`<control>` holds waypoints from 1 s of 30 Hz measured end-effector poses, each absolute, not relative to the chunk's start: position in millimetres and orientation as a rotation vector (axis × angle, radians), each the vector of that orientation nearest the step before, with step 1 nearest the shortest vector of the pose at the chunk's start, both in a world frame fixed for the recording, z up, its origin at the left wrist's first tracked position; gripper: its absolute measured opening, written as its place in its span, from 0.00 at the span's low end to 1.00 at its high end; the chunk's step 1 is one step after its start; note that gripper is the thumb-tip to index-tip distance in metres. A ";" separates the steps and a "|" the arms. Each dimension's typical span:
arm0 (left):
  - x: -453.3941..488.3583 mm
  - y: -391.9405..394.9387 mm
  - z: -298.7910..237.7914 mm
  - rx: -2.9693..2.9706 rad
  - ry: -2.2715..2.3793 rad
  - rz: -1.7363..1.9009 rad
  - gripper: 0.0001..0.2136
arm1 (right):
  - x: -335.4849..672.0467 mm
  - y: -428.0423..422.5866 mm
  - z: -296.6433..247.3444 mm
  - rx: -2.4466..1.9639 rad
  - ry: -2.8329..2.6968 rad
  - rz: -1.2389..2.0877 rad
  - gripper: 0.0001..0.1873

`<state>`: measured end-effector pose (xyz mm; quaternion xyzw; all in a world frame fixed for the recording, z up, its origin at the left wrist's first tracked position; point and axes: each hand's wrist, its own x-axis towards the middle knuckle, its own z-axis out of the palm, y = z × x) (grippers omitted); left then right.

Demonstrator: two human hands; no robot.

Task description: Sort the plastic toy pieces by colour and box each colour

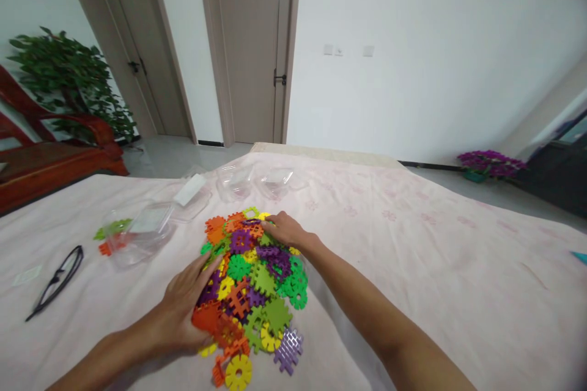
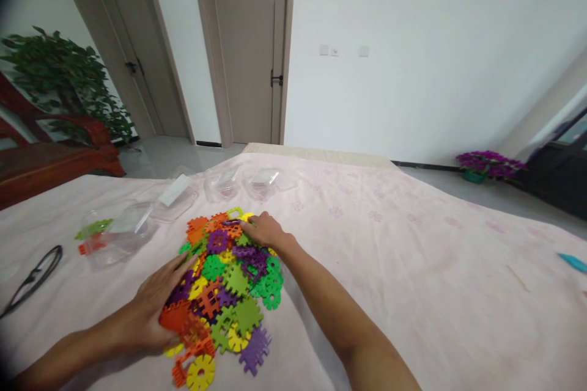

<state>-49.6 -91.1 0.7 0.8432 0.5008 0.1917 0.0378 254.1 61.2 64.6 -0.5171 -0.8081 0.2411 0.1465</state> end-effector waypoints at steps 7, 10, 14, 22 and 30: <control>-7.9 -61.9 18.7 2.470 1.464 0.863 0.49 | 232.8 53.7 60.3 -1.352 -2.134 1.000 0.28; 13.7 -47.6 25.1 2.328 1.381 1.000 0.44 | 228.0 51.9 54.6 -1.232 -1.766 1.372 0.27; 38.7 -26.3 31.3 2.077 1.526 1.227 0.30 | 220.2 46.3 58.6 -1.036 -1.324 1.771 0.24; 26.5 -5.3 75.8 2.323 1.357 1.001 0.22 | 251.2 39.0 102.6 -0.888 -1.543 1.599 0.25; -34.8 -83.7 44.0 2.550 1.258 0.411 0.62 | 345.3 -1.8 88.7 -1.005 -2.414 1.220 0.61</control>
